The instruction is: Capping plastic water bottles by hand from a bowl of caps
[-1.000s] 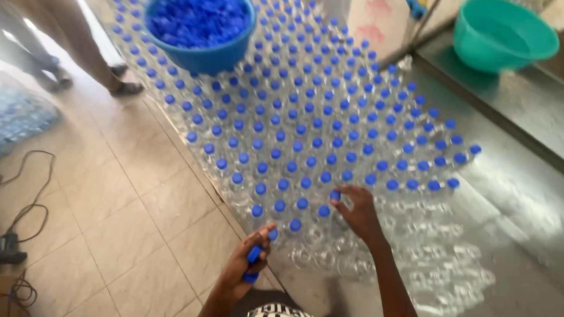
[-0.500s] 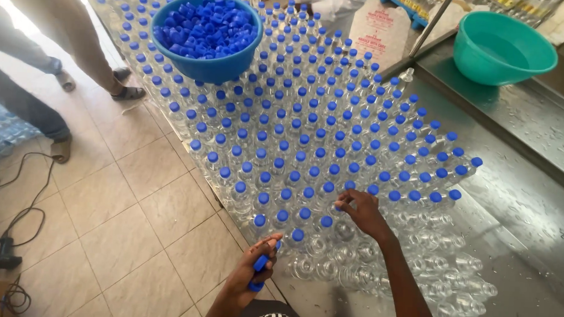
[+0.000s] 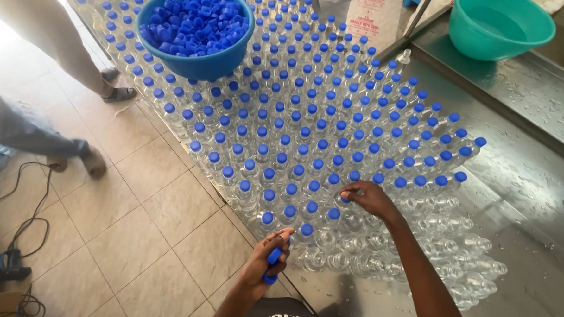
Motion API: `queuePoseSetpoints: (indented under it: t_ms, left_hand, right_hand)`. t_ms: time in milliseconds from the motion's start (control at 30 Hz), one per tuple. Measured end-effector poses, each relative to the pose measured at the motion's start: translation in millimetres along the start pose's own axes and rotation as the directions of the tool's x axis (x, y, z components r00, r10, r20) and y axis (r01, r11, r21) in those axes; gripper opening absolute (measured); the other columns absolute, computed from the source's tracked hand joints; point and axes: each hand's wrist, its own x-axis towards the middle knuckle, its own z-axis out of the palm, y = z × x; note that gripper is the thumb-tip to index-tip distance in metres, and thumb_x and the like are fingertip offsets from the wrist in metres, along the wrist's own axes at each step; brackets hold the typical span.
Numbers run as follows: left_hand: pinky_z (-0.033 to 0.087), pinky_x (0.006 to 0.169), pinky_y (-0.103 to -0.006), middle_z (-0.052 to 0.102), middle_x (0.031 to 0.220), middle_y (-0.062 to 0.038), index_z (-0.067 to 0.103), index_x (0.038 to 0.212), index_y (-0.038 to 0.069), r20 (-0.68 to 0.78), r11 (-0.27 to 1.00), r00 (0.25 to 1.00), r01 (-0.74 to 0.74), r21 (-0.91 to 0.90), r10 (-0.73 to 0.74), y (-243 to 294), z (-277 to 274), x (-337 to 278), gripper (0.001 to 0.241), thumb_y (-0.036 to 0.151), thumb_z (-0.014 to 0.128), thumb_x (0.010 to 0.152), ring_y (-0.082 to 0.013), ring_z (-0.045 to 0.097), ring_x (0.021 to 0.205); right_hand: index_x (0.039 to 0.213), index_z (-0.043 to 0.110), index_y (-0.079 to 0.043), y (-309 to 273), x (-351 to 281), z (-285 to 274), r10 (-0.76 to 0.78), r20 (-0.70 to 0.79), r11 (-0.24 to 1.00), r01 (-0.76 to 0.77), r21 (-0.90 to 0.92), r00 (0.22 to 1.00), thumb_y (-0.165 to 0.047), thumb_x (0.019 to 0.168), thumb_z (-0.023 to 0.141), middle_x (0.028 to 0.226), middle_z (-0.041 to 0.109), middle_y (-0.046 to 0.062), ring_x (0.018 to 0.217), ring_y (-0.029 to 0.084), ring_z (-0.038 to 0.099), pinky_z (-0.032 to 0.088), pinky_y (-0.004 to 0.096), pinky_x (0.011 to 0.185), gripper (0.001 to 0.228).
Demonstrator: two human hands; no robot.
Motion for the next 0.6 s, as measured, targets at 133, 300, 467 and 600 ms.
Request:
queuePoseSetpoints:
  t_ms: [133,300,467,600]
  left_hand:
    - [0.022,0.037,-0.0150,0.055,0.083,-0.002,0.066,0.135,0.001,-0.040,1.000,0.999,0.004,0.008,-0.004,4.9,10.8,0.5,0.038,0.015,0.074,0.101,-0.0028,0.054,0.060]
    - [0.024,0.038,-0.0149,0.057,0.089,-0.002,0.063,0.132,0.003,-0.039,0.998,0.999,0.013,-0.067,-0.016,1.8,9.8,7.0,0.033,0.013,0.072,0.103,-0.0026,0.056,0.062]
    - [0.027,0.037,-0.0132,0.056,0.086,0.001,0.059,0.127,0.007,0.016,0.989,1.000,-0.005,-0.150,0.007,-13.6,9.0,35.6,0.029,0.017,0.070,0.103,0.0016,0.057,0.063]
    - [0.043,0.053,-0.0178,0.062,0.083,-0.001,0.067,0.122,0.010,-0.035,0.984,0.995,-0.101,-0.144,0.097,-39.0,7.8,47.9,0.021,0.027,0.062,0.110,-0.0050,0.055,0.065]
  right_hand:
    - [0.121,0.088,-0.022,-18.9,-12.6,-3.2,0.014,-0.024,0.998,-0.015,-0.055,1.000,-0.051,0.095,0.073,0.129,0.082,0.005,0.120,0.027,0.076,0.055,0.044,0.100,0.042]
    - [0.131,0.078,-0.020,-96.0,-50.0,6.3,-0.267,-0.111,0.860,0.185,-0.475,0.957,-0.065,0.099,0.055,0.121,0.080,0.004,0.118,0.027,0.069,0.037,0.052,0.112,0.060]
    - [0.142,0.072,-0.019,-196.9,-132.0,60.8,-0.374,0.019,0.915,0.372,-0.155,0.927,-0.050,0.100,0.067,0.141,0.068,0.011,0.136,0.029,0.059,0.048,0.050,0.114,0.052]
    - [0.136,0.074,-0.016,-189.8,-146.4,86.0,-0.561,-0.108,0.826,0.545,-0.147,0.821,-0.038,0.096,0.080,0.133,0.067,0.008,0.127,0.030,0.061,0.052,0.045,0.107,0.046]
